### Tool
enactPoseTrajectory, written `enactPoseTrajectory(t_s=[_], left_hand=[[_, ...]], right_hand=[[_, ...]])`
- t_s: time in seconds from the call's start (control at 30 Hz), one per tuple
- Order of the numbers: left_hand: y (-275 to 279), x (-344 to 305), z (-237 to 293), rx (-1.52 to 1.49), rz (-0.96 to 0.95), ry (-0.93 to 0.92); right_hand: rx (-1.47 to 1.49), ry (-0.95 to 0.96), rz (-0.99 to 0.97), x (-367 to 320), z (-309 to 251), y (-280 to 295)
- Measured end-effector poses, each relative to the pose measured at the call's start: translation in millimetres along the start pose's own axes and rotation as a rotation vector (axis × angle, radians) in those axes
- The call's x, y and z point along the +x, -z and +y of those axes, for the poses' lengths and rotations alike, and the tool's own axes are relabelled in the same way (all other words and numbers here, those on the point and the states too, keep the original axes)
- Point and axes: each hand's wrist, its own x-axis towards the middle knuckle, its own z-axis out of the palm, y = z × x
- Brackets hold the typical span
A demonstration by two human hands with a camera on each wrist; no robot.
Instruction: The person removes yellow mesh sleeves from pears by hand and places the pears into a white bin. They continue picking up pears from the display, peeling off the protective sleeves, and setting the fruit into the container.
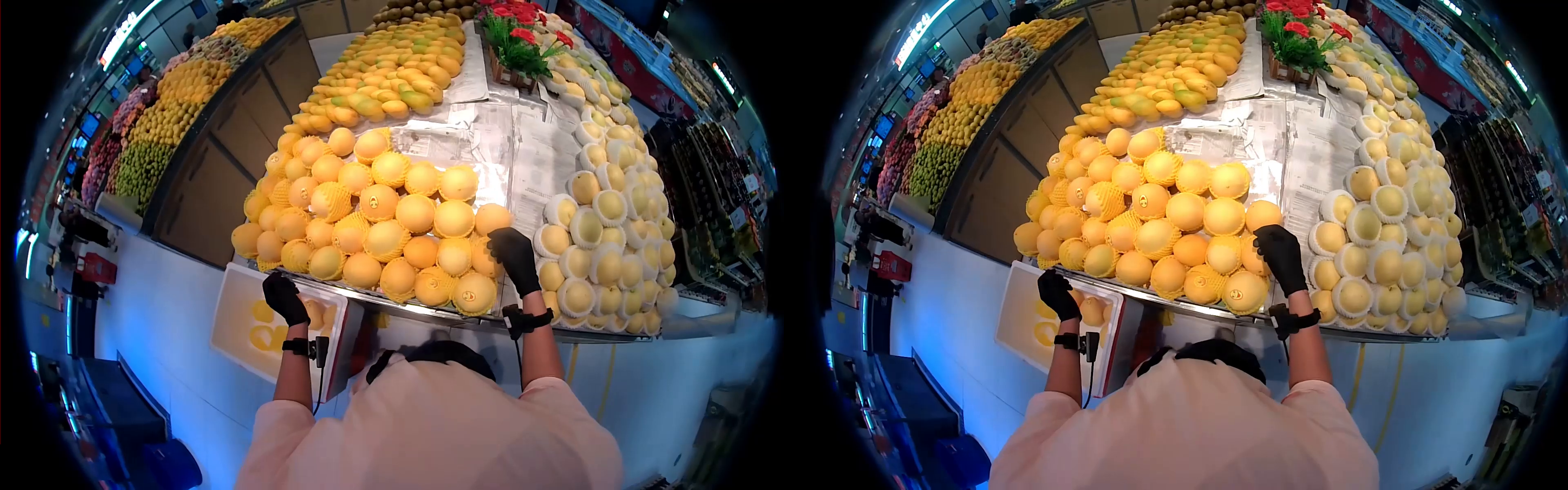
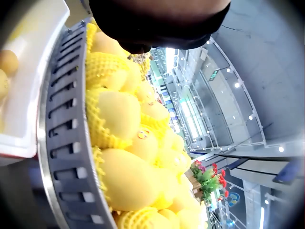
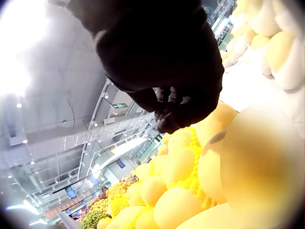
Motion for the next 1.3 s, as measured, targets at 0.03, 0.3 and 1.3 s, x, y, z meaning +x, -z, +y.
enactPoseTrajectory(t_s=[0.03, 0.3, 1.3], left_hand=[[-15.9, -5.4, 8.1, -0.105, -0.024, -0.008], [-87.3, -44.1, 37.6, -0.126, -0.195, -0.011], [-55.8, 15.4, 43.3, -0.129, -0.318, -0.03]], right_hand=[[0.018, -0.014, 0.001, 3.1, -0.4, 5.0], [0.167, 0.025, -0.078, 22.2, 5.7, 24.4], [-0.773, 0.314, -0.338, 183.6, -93.7, -157.1]])
